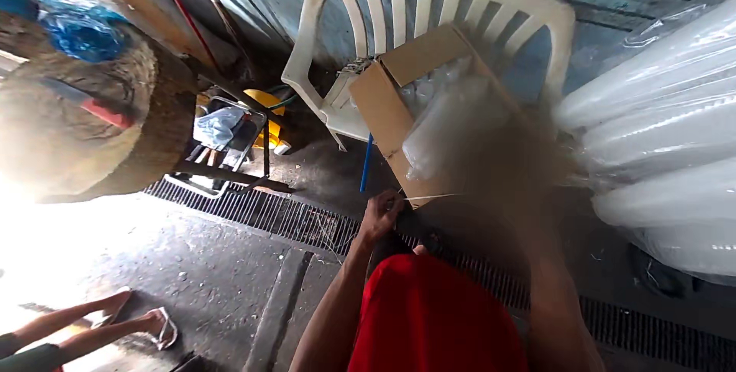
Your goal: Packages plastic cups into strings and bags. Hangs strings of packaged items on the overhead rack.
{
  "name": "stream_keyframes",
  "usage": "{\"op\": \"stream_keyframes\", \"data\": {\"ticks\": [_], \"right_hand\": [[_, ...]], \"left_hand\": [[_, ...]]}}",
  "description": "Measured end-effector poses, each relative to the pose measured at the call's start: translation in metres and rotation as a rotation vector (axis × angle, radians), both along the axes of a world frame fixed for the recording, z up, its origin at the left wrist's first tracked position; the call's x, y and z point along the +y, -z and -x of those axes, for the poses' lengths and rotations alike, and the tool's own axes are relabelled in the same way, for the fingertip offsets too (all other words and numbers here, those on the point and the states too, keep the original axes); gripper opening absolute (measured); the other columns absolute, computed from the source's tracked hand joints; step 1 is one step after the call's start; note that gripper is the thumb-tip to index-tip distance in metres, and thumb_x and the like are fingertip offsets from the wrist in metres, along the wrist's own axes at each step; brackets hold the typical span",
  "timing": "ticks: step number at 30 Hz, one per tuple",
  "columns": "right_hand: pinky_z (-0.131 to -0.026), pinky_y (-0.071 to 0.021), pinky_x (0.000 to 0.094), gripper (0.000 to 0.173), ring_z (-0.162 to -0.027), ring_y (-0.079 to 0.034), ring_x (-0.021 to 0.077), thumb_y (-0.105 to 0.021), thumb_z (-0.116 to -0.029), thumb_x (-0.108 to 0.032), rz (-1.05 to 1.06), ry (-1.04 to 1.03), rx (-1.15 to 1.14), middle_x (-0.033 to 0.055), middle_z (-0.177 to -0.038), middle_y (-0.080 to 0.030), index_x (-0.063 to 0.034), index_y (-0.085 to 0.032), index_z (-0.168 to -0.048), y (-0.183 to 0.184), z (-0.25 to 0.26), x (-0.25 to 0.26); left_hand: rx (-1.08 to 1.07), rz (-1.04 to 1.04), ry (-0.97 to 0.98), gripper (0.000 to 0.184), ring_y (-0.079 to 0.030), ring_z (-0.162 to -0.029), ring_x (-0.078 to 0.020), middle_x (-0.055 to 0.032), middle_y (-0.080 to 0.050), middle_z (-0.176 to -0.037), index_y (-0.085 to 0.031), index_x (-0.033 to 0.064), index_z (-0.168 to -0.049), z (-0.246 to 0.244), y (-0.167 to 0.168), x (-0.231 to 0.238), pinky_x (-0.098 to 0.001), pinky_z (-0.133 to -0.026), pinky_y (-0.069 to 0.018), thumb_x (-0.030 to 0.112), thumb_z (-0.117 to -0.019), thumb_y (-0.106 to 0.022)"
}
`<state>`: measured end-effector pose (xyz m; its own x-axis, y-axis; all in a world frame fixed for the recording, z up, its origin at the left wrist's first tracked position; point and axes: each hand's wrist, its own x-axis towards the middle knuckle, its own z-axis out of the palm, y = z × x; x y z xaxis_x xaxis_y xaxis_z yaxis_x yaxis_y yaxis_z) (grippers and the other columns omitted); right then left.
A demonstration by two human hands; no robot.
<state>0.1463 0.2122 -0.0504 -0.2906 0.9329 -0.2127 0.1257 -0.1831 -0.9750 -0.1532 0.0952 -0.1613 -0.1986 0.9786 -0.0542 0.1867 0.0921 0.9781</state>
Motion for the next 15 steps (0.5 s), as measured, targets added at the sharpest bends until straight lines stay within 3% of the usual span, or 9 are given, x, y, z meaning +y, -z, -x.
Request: {"op": "stream_keyframes", "data": {"ticks": [3, 6, 9, 12, 14, 15], "right_hand": [[-0.058, -0.0500, 0.0237, 0.018, -0.057, -0.052, 0.0053, -0.055, -0.1033, -0.016, -0.072, 0.125, 0.085, -0.0064, -0.068, -0.058, -0.0092, -0.069, -0.096, -0.007, -0.010, -0.003], [-0.069, -0.0565, 0.0261, 0.019, -0.068, -0.062, 0.0067, -0.052, -0.1037, -0.017, -0.007, 0.225, 0.286, -0.0056, -0.077, -0.065, -0.0154, -0.068, -0.094, -0.019, -0.020, -0.004], [-0.079, -0.0579, 0.0311, 0.027, -0.080, -0.067, 0.0112, -0.044, -0.1053, -0.018, 0.066, 0.246, 0.433, -0.0026, -0.083, -0.068, -0.0156, -0.068, -0.093, -0.026, -0.038, 0.000], [-0.082, -0.0581, 0.0337, 0.026, -0.087, -0.067, 0.0146, -0.044, -0.1050, -0.020, 0.070, 0.227, 0.451, 0.0000, -0.090, -0.069, -0.0157, -0.067, -0.093, -0.031, -0.049, -0.003], [-0.084, -0.0575, 0.0346, 0.026, -0.091, -0.068, 0.0143, -0.042, -0.1058, -0.026, 0.134, 0.232, 0.499, -0.0016, -0.092, -0.069, -0.0200, -0.065, -0.095, -0.029, -0.050, -0.004], [-0.085, -0.0579, 0.0352, 0.029, -0.091, -0.069, 0.0142, -0.039, -0.1070, -0.027, 0.194, 0.261, 0.551, -0.0018, -0.091, -0.070, -0.0206, -0.064, -0.096, -0.024, -0.050, -0.003]], "left_hand": [[0.142, 0.040, 0.115, 0.022, -0.067, -0.082, -0.0105, -0.0071, -0.071, -0.090, -0.072, 0.0007, -0.098, -0.011, -0.002, 0.004, -0.0324, -0.080, -0.0569, 0.019, -0.0991, -0.059], [0.167, 0.021, 0.132, 0.022, -0.067, -0.084, -0.0109, -0.0074, -0.071, -0.089, -0.072, 0.0009, -0.098, -0.021, 0.005, 0.009, -0.0318, -0.081, -0.0561, 0.018, -0.1000, -0.058], [0.355, -0.034, 0.185, 0.022, -0.069, -0.096, -0.0184, -0.0085, -0.073, -0.094, -0.073, 0.0031, -0.098, -0.030, 0.011, 0.014, -0.0418, -0.100, -0.0491, 0.019, -0.1003, -0.058], [0.597, -0.119, 0.279, 0.024, -0.070, -0.092, -0.0199, -0.0056, -0.073, -0.089, -0.071, 0.0079, -0.093, -0.041, 0.015, 0.019, -0.0467, -0.109, -0.0434, 0.026, -0.1004, -0.057], [0.501, -0.132, 0.297, 0.025, -0.071, -0.088, -0.0198, -0.0077, -0.072, -0.085, -0.070, 0.0046, -0.090, -0.048, 0.008, 0.022, -0.0449, -0.110, -0.0447, 0.025, -0.0994, -0.060], [0.323, -0.098, 0.263, 0.024, -0.070, -0.088, -0.0184, -0.0085, -0.071, -0.086, -0.070, 0.0019, -0.089, -0.049, 0.003, 0.024, -0.0403, -0.105, -0.0479, 0.021, -0.0987, -0.060]]}}
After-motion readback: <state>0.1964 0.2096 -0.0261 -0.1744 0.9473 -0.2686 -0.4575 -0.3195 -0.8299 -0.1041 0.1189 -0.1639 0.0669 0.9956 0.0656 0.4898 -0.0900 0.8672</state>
